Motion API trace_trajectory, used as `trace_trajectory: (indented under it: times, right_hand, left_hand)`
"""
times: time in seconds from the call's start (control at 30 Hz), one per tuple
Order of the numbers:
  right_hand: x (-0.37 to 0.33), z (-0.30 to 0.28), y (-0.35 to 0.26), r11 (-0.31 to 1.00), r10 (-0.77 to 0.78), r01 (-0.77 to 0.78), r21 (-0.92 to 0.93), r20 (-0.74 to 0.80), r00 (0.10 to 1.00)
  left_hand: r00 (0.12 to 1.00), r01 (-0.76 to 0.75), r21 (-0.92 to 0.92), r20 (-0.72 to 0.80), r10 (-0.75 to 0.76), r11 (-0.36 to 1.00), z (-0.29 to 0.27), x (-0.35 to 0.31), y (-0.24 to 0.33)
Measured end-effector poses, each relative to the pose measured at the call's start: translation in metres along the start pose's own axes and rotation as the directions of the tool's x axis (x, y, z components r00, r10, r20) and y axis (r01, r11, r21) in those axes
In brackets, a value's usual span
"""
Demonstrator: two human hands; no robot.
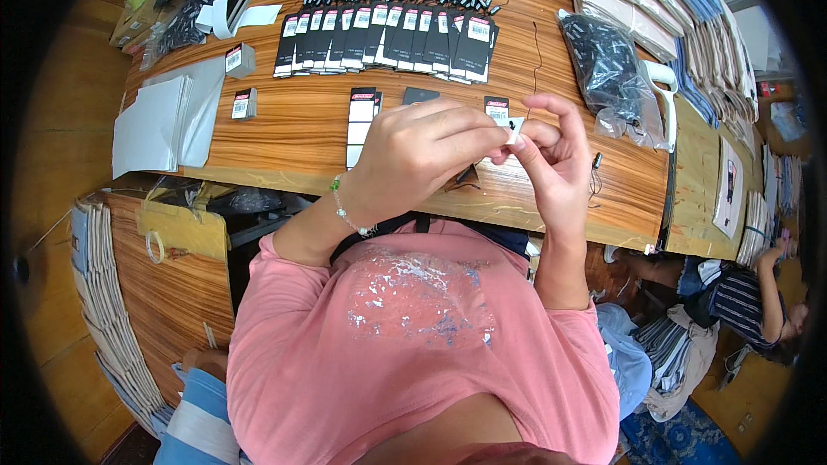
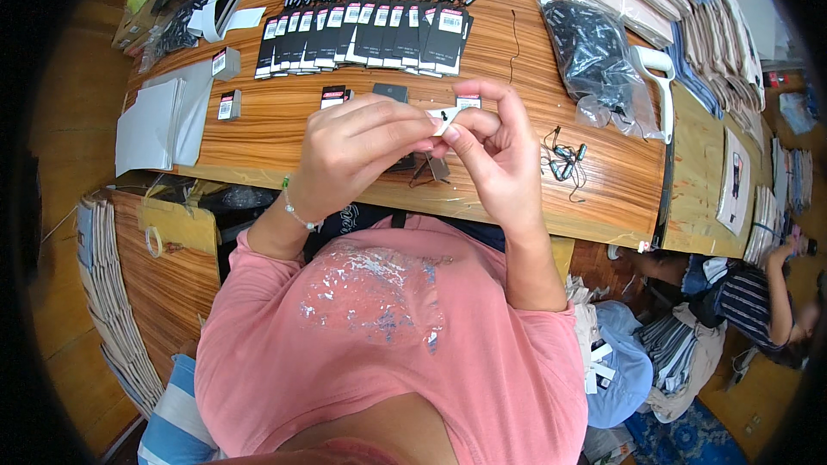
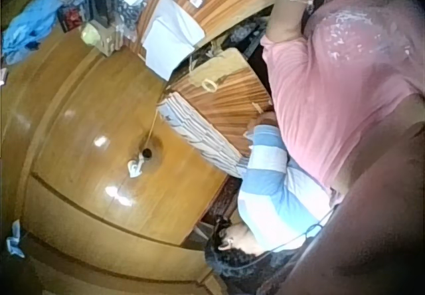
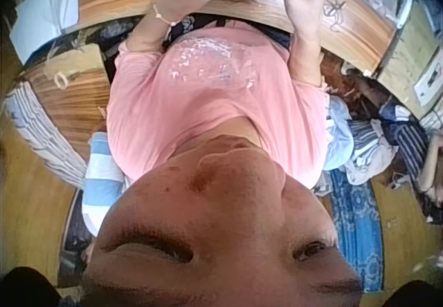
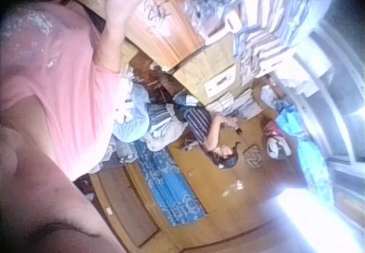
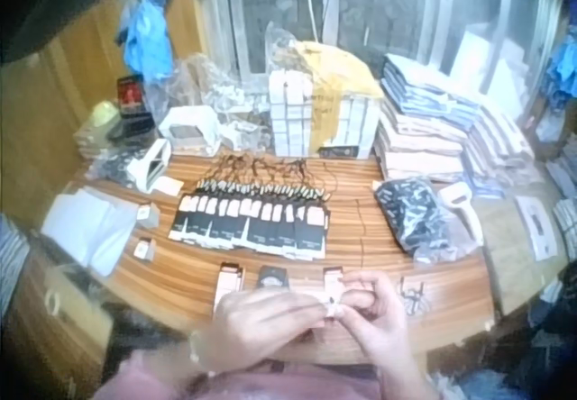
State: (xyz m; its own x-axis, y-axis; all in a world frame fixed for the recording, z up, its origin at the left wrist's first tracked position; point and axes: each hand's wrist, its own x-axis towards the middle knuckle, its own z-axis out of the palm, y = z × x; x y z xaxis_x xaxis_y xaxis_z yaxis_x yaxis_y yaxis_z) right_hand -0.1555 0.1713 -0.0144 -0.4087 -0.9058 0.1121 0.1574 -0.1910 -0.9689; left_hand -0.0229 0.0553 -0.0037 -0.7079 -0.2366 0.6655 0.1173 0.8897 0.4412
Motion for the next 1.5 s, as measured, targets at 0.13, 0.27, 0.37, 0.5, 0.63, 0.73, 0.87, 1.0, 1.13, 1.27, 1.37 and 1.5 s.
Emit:
trace_trajectory:
  times: [0.13,0.27,0.37,0.5,0.63,0.73,0.87,1.0,1.13,1.27,1.37,1.5]
  right_hand:
    - [0.004,-0.006,0.000,0.987,0.101,-0.110,0.118,0.086,0.991]
    - [0.004,-0.011,0.013,0.947,0.109,-0.131,0.294,0.089,0.990]
    - [0.006,-0.010,0.015,0.953,0.128,-0.134,0.272,0.038,0.991]
    - [0.015,-0.011,0.024,0.992,0.015,0.017,0.122,-0.256,0.967]
    - [0.018,-0.018,0.017,0.976,-0.067,0.109,0.187,-0.220,0.973]
    - [0.020,-0.014,0.013,0.934,-0.119,0.175,0.310,-0.193,0.974]
    - [0.020,-0.007,0.007,0.923,-0.226,0.281,0.264,-0.220,0.949]
    - [0.021,-0.005,0.003,0.902,-0.261,0.302,0.310,-0.169,0.951]
    - [0.023,-0.002,-0.001,0.865,-0.279,0.311,0.394,-0.138,0.950]
    - [0.021,0.001,-0.003,0.838,-0.309,0.345,0.423,-0.152,0.939]
    - [0.019,0.003,-0.005,0.834,-0.324,0.358,0.419,-0.153,0.934]
    - [0.016,0.004,-0.008,0.836,-0.334,0.373,0.404,-0.164,0.928]
  left_hand:
    - [0.966,-0.255,0.188,0.006,0.259,0.948,-0.004,0.009,-0.012]
    - [0.899,-0.435,0.300,0.087,0.429,0.849,-0.006,0.017,-0.022]
    - [0.871,-0.490,0.294,0.131,0.473,0.821,-0.006,0.019,-0.024]
    - [0.871,-0.491,0.303,0.143,0.470,0.817,-0.009,0.018,-0.028]
    - [0.900,-0.422,0.356,0.058,0.431,0.834,-0.007,0.006,-0.036]
    - [0.924,-0.368,0.358,0.040,0.380,0.858,-0.004,-0.005,-0.035]
    - [0.962,-0.243,0.339,-0.039,0.271,0.909,0.006,-0.022,-0.043]
    - [0.976,0.166,-0.291,-0.090,-0.200,0.942,0.020,-0.035,-0.047]
    - [0.810,0.358,-0.854,0.083,-0.580,0.378,0.035,-0.045,-0.037]
    - [0.937,0.327,-0.694,0.149,-0.317,0.641,0.035,-0.045,-0.040]
    - [0.921,0.335,-0.824,0.183,-0.345,0.458,0.039,-0.040,-0.028]
    - [0.877,0.407,-0.842,0.251,-0.410,0.354,0.040,-0.032,-0.016]
